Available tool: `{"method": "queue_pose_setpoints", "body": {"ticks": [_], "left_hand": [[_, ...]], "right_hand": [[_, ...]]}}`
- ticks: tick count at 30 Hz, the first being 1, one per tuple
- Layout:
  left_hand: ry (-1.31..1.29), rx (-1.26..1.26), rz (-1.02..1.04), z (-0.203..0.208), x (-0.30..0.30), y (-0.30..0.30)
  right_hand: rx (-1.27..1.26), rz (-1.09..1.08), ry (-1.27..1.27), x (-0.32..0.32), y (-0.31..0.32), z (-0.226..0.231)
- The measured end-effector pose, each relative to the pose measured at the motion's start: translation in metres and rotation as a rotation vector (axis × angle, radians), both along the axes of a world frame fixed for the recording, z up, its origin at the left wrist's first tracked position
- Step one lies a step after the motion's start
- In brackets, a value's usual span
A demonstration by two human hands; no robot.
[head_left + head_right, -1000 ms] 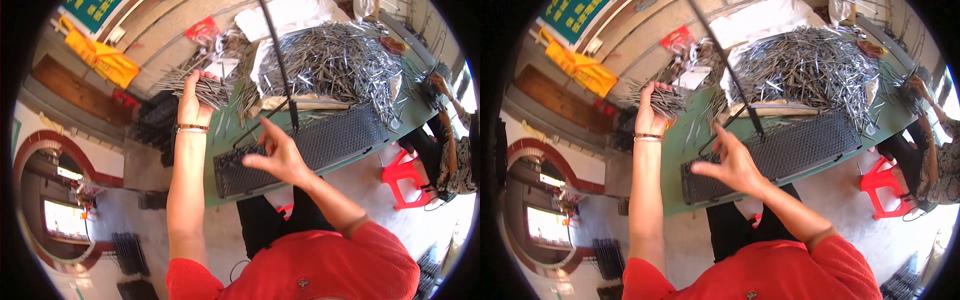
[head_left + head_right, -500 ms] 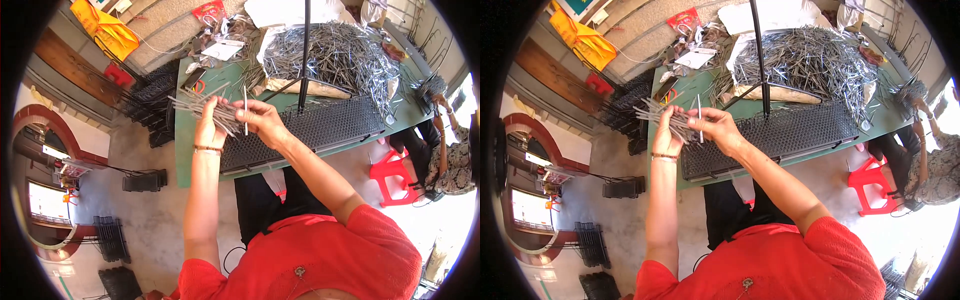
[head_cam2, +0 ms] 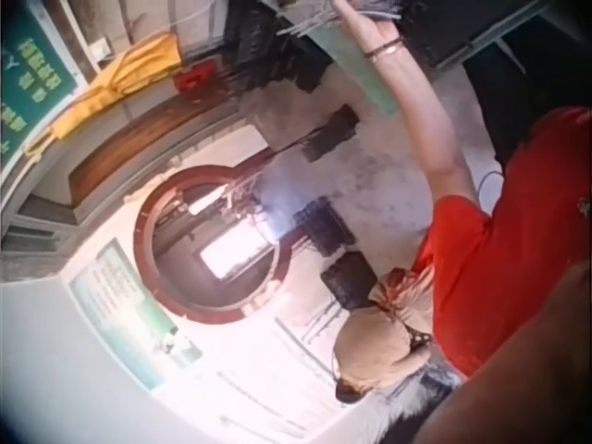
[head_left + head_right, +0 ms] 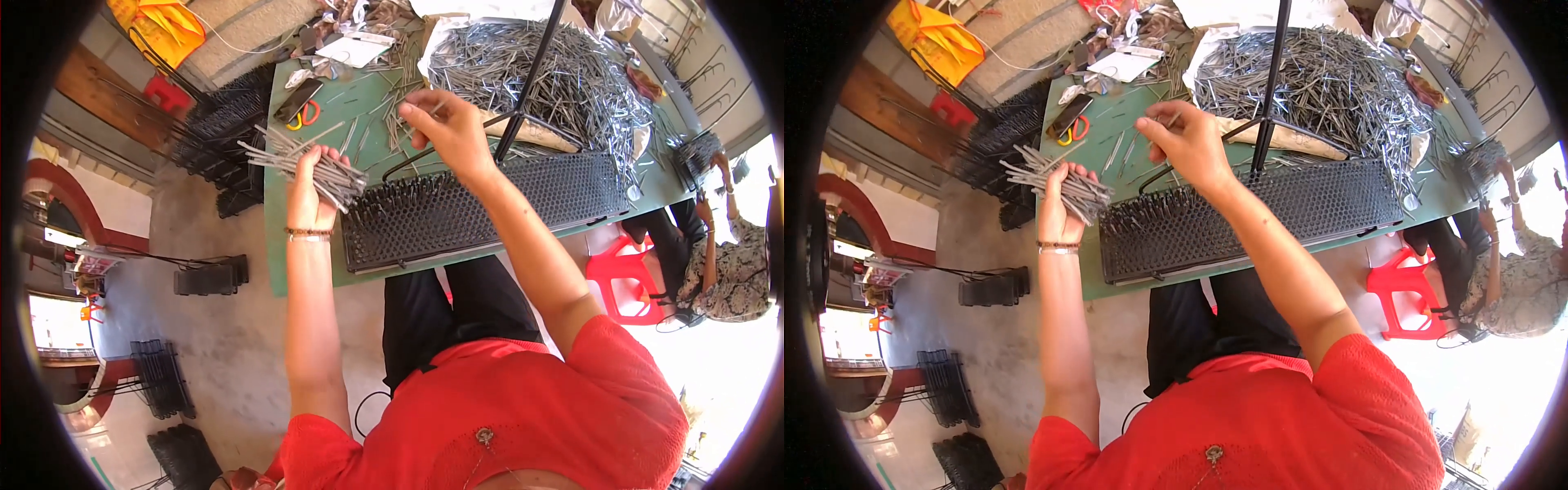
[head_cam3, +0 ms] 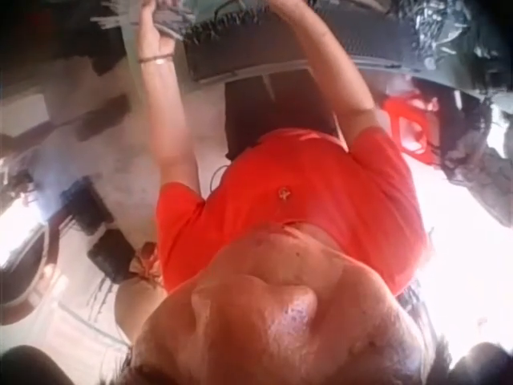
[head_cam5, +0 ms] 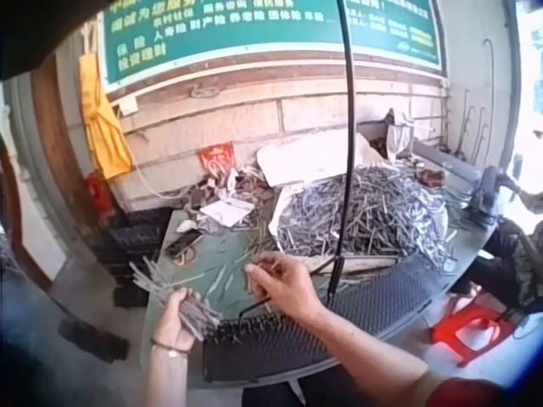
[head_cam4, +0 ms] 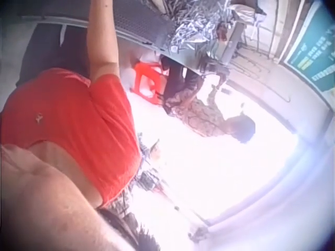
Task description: Inserting small metal rods into a perforated metal grid plate.
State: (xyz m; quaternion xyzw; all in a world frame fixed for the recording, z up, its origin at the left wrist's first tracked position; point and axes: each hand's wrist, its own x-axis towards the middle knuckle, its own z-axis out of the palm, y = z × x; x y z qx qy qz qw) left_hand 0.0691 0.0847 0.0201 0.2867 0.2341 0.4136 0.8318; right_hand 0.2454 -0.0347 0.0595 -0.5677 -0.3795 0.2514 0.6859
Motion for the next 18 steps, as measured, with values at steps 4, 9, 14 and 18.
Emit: {"method": "queue_pose_setpoints", "body": {"ticks": [4,9,14,18], "left_hand": [[0.043,-0.08,-0.025,0.003,-0.019,-0.053],[0.07,-0.141,-0.037,-0.015,-0.044,-0.13],[0.162,-0.205,-0.188,-0.041,-0.047,-0.168],[0.152,-0.239,-0.276,-0.051,-0.037,-0.184]], "right_hand": [[-0.071,0.139,-0.201,0.004,-0.005,0.012],[-0.26,0.259,-0.179,-0.006,-0.048,-0.014],[-0.407,0.212,-0.153,0.014,-0.074,-0.041],[-0.334,0.164,-0.186,0.022,-0.078,-0.053]]}}
